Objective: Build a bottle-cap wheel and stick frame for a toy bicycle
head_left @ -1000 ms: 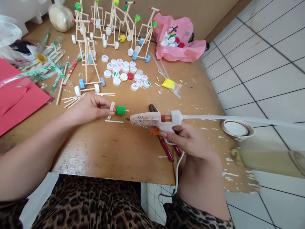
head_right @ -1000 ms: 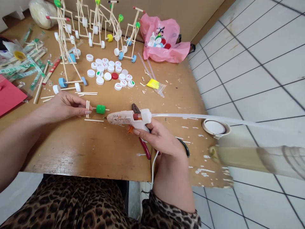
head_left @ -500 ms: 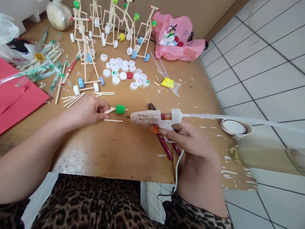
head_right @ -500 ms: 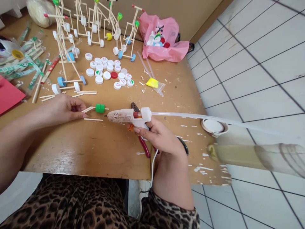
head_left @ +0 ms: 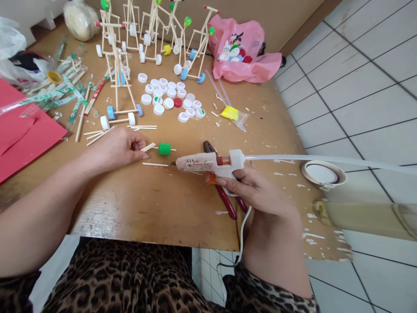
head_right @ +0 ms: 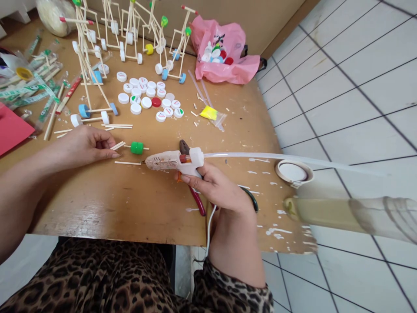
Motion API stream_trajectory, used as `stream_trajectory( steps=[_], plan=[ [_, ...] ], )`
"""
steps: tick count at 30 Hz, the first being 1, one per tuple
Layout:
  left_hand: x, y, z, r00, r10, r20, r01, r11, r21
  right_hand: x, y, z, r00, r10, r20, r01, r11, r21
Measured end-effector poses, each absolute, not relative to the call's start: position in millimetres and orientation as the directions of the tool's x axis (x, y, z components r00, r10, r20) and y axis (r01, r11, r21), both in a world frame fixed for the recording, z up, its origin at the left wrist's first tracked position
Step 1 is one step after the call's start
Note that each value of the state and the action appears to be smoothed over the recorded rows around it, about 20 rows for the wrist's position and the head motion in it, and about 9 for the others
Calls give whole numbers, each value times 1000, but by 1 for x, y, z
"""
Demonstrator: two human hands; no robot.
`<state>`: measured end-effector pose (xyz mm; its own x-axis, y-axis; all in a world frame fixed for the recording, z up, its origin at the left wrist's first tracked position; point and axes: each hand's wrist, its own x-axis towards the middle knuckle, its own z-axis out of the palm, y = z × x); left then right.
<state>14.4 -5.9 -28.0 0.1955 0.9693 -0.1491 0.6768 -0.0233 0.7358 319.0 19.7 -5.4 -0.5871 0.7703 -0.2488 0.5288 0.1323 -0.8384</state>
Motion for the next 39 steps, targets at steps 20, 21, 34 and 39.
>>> stream_trajectory(
  steps=[20, 21, 34, 39],
  plan=[
    [17, -7, -25, 170, 973, -158, 687, -2, 727, 318, 22, -5, -592, 758, -272, 554, 138, -821],
    [17, -7, -26, 170, 973, -158, 685, -2, 728, 318, 22, -4, -596, 755, -273, 554, 140, -820],
    [16, -7, -27, 169, 976, -141, 684, -13, 729, 315, 19, -1, -596, 761, -257, 577, 183, -796],
    [16, -7, -28, 171, 975, -142, 690, -16, 723, 314, 19, 1, -604, 751, -269, 583, 186, -791]
  ],
)
